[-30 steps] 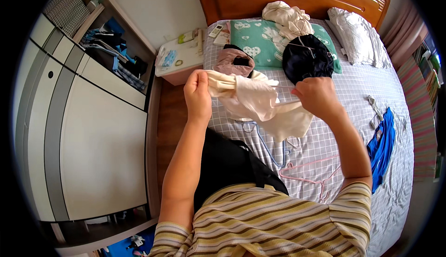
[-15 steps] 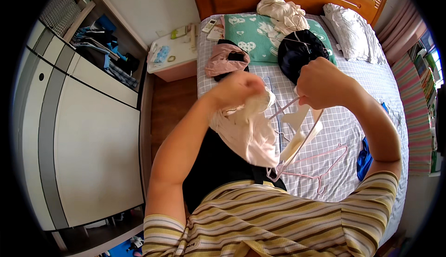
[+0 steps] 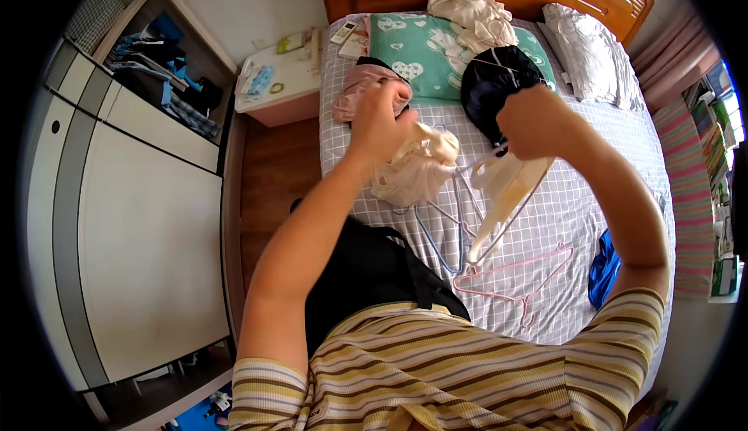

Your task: The person picks up clothing items from a bed and a closet, folds several small garments, and places them into different shelves and drawers within a closet.

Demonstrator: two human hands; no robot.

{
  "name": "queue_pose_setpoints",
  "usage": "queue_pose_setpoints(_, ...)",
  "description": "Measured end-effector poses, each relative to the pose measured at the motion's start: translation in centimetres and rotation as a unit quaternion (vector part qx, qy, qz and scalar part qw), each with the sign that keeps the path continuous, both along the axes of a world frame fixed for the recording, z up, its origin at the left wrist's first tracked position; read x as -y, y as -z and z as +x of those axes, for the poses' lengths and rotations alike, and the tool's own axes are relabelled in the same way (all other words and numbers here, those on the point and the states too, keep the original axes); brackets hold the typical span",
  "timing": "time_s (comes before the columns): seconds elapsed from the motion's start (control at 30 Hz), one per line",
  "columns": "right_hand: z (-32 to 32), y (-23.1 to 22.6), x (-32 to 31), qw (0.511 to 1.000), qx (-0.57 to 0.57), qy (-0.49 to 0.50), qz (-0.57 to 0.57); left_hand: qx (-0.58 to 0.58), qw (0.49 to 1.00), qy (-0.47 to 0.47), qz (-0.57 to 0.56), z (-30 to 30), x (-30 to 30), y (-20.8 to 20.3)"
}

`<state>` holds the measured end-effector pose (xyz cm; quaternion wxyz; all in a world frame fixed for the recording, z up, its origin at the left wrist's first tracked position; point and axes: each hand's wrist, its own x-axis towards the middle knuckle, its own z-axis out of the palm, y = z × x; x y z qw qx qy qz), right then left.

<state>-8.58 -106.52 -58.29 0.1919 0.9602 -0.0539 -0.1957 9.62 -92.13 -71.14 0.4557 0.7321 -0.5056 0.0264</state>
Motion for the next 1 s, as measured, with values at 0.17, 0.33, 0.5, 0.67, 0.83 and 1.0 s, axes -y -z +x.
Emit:
queue_pose_setpoints(0.17, 1.3, -1.6, 2.8, 0.998, -0.018, 0.042, 0.037, 0.100, 0.993, 0.007, 0.069, -5.4, -3.2, 6.1)
queue_pose_setpoints(0.33, 1.7, 0.2, 3.2, 0.979, -0.154, 0.079, 0.104, -0.204, 0.948, 0.145, 0.197, 0.6, -2.9, 9.1)
queue_pose_setpoints(0.5, 1.7, 1.7, 6.3, 0.973, -0.146, 0.086, 0.158, -0.211, 0.939, 0.220, 0.161, -2.8, -3.1, 11.8)
queue_pose_setpoints(0.67, 0.2, 7.9, 8.4, 0.997, 0.010, 0.042, 0.069, -0.320, 0.902, 0.148, 0.249, -2.6, -2.3, 8.4)
queue_pose_setpoints(0.83, -1.5, 10.9, 4.5, 0.986, 0.108, -0.032, 0.120, -0.330, 0.923, 0.165, 0.110, 3.9, -0.8, 7.3)
queue_pose_setpoints(1.0, -1.4, 10.8, 6.3, 0.954, 0.198, -0.151, 0.169, -0.011, 0.996, -0.033, 0.085, 8.1, -1.2, 8.2)
